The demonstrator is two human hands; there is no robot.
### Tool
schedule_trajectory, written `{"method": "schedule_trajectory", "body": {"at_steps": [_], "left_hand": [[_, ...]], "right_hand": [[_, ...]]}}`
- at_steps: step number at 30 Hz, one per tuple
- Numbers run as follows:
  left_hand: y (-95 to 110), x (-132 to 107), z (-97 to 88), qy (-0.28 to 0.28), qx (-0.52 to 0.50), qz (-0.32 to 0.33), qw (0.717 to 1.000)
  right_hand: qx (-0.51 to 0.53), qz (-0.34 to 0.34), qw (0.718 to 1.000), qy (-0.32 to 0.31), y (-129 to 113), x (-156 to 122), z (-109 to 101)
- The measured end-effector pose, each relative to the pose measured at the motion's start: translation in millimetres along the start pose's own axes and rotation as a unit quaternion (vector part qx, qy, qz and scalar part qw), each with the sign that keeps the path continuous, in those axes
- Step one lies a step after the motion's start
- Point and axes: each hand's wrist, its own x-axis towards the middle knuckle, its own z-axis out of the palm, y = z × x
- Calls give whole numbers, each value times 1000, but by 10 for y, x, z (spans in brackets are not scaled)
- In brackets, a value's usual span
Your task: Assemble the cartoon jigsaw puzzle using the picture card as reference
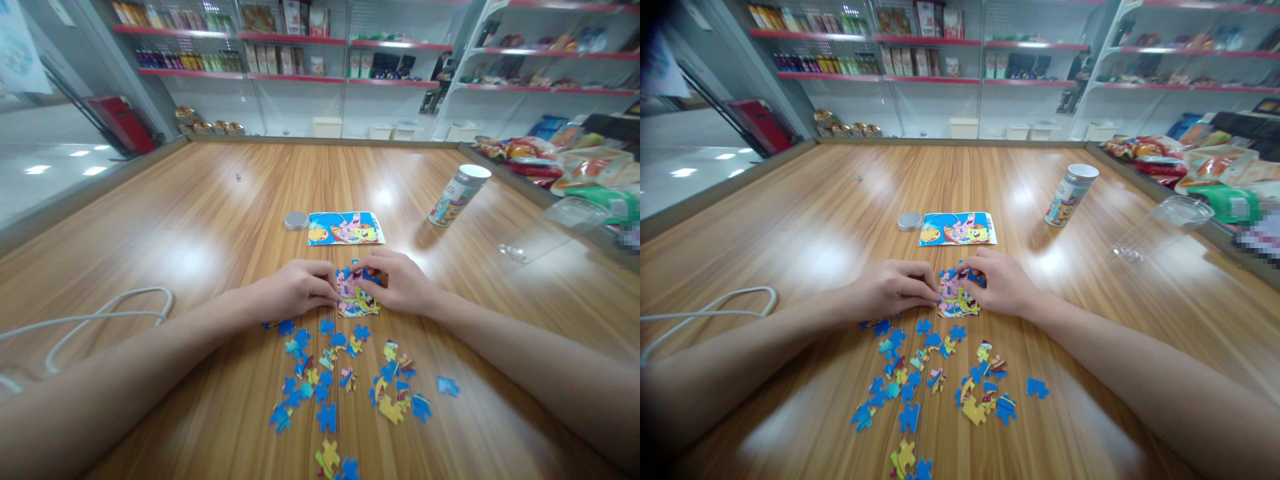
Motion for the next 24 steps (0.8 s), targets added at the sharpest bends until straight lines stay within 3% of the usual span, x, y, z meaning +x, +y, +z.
{"method": "schedule_trajectory", "body": {"at_steps": [6, 24], "left_hand": [[-36, -13, -52, -27, -15, 33, 999], [-35, -46, -80, -49, 3, 42, 998]], "right_hand": [[-3, 4, 1000, -3, 2, 3, 4], [-6, 1, 1000, 1, 4, 7, 10]]}}
